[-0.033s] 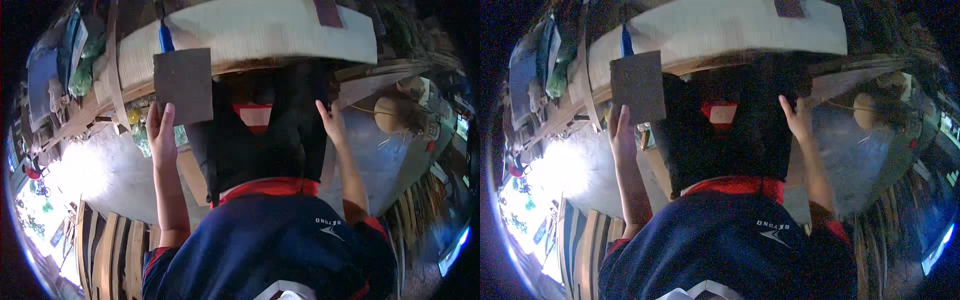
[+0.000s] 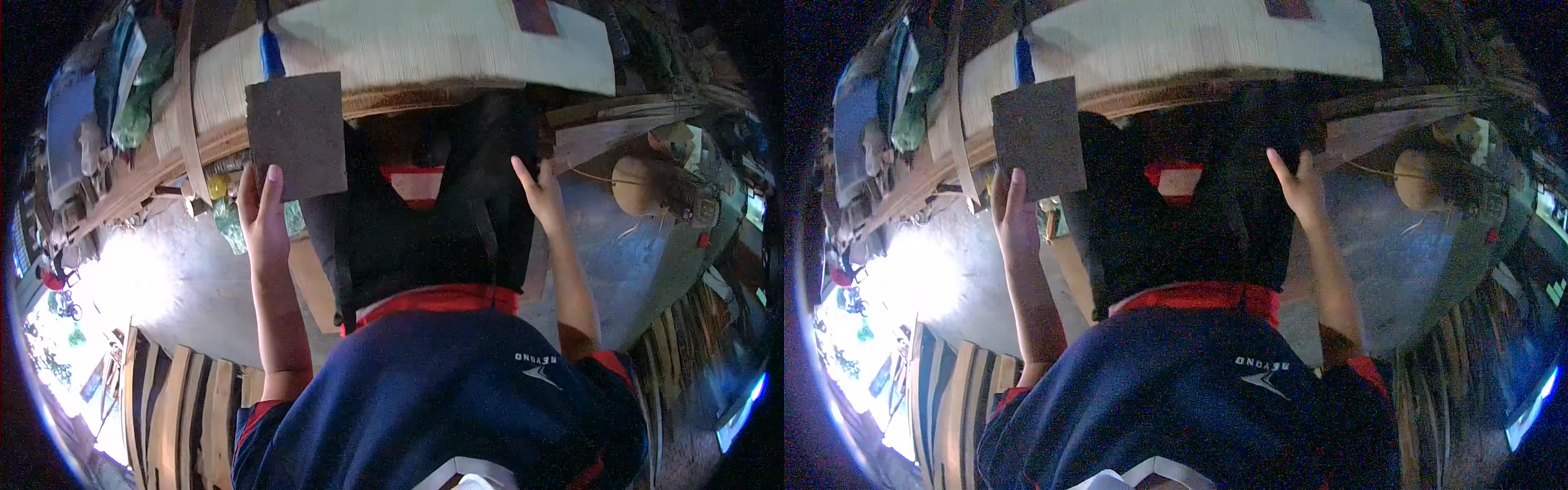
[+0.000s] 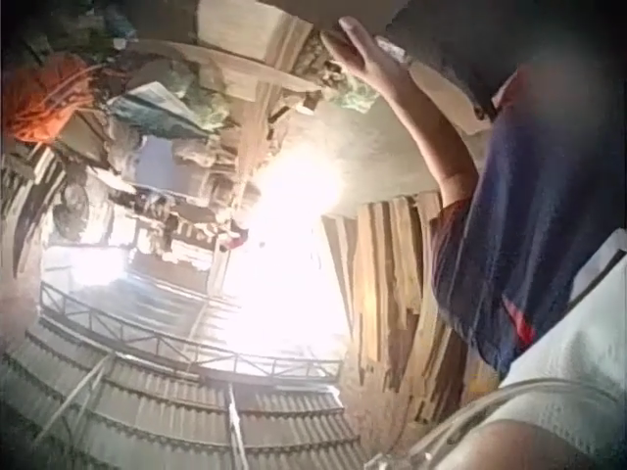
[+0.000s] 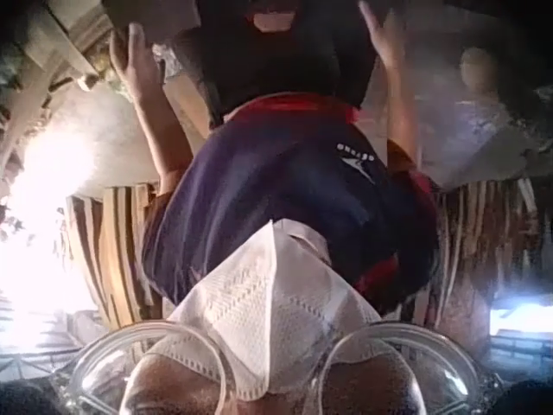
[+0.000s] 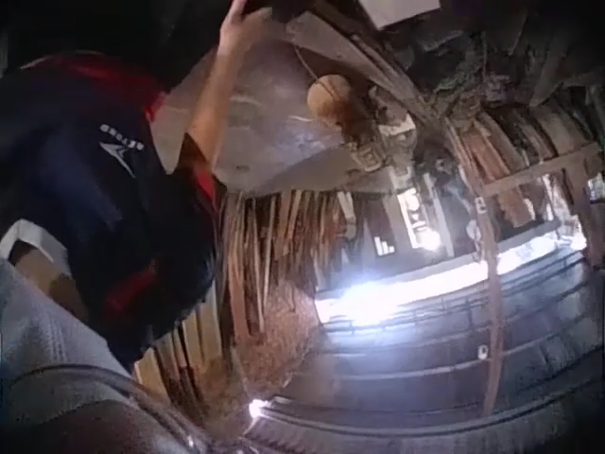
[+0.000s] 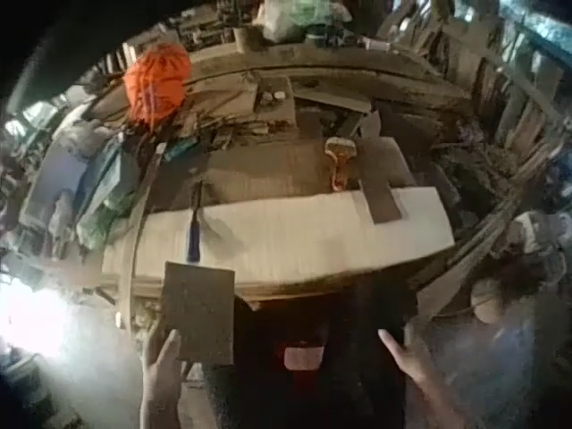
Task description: Chisel and shape a small wooden block at a workbench.
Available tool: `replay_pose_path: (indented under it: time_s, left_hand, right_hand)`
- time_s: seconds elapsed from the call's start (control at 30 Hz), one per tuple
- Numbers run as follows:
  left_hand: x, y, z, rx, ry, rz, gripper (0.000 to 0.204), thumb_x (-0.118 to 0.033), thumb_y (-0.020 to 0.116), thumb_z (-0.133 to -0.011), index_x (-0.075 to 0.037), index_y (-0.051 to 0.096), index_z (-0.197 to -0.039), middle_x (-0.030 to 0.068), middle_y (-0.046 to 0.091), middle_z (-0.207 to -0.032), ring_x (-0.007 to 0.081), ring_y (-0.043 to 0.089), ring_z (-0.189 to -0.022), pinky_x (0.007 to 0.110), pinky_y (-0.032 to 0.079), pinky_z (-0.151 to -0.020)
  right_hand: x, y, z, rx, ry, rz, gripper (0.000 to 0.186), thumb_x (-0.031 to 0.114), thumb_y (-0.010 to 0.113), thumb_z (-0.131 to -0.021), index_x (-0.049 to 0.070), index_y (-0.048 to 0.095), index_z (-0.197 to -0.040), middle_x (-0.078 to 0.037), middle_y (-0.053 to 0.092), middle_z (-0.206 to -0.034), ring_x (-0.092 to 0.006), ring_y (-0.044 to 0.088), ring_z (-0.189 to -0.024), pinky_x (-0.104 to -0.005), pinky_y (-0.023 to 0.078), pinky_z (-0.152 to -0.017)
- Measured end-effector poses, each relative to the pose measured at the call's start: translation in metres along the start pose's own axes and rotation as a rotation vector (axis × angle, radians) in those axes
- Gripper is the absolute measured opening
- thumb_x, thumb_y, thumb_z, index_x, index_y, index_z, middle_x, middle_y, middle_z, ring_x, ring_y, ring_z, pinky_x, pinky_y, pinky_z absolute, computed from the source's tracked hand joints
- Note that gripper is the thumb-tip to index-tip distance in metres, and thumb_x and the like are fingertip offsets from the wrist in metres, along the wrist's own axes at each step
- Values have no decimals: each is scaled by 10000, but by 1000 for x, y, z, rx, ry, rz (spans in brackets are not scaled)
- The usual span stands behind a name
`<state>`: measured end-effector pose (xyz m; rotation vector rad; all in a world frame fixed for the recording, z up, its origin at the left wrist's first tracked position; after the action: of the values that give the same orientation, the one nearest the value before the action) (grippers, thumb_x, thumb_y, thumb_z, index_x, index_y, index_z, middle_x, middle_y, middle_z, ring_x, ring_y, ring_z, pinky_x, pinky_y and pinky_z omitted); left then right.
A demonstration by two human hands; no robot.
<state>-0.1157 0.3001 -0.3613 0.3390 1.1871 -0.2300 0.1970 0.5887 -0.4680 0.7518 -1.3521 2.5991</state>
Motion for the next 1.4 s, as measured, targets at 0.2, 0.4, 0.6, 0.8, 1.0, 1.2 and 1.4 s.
replay_pose_path:
  time_s: [0.2,0.4,0.6,0.8,1.0,1.2,1.4]
  left_hand:
    - [21,-20,71,-104,67,172,217,-89,567,-861,-35,539,-1070,14,568,-997,94,532,-892,223,422,-752]
    - [52,-32,79,-54,4,175,316,-220,574,-865,-34,542,-1119,38,574,-1023,119,525,-922,282,431,-676]
    - [107,-76,14,44,165,-490,388,-363,621,-805,23,616,-849,87,607,-739,128,552,-720,277,429,-655]
    - [93,-48,-12,31,157,-1067,574,-531,539,-785,14,618,-945,214,627,-918,347,592,-926,375,443,-803]
    - [90,-62,-9,103,-41,-1091,549,-472,550,-832,10,577,-1093,138,637,-956,214,589,-894,321,439,-788]
    - [81,-65,17,23,15,-668,438,-346,563,-861,42,572,-1064,106,631,-944,174,573,-847,290,439,-747]
    - [39,-101,74,-175,231,-82,274,-288,546,-889,-36,597,-982,17,587,-862,93,510,-773,239,406,-690]
  right_hand:
    - [3,-2,9,0,16,-80,960,689,558,-678,-102,412,-1203,-297,441,-1212,-407,451,-1127,-435,364,-951]
    - [9,7,-3,-205,10,6,849,588,616,-692,-71,428,-1194,-285,439,-1205,-403,420,-1147,-493,385,-920]
    - [62,8,-8,-89,-5,289,593,480,540,-811,-42,545,-1090,-213,558,-1118,-346,539,-1041,-412,451,-863]
    - [47,7,-41,25,-181,85,373,339,528,-863,-18,614,-924,-163,626,-930,-305,591,-856,-398,444,-726]
    - [56,-16,26,-19,-370,-229,327,272,558,-828,-26,538,-697,-125,582,-681,-236,566,-630,-367,438,-630]
    - [109,7,46,-363,-599,252,219,234,587,-811,16,583,-825,-170,590,-737,-318,585,-699,-415,481,-626]
    - [218,144,113,216,-904,330,649,591,571,-728,-39,600,-880,-227,597,-914,-374,585,-879,-422,478,-787]
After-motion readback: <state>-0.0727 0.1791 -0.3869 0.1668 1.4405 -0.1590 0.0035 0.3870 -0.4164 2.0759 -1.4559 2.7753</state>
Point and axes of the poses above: each hand's wrist, its own z-axis away from the middle knuckle, its own y-axis out of the palm, x = y × z, the point moved 6 cm from there along -z, towards the middle knuckle
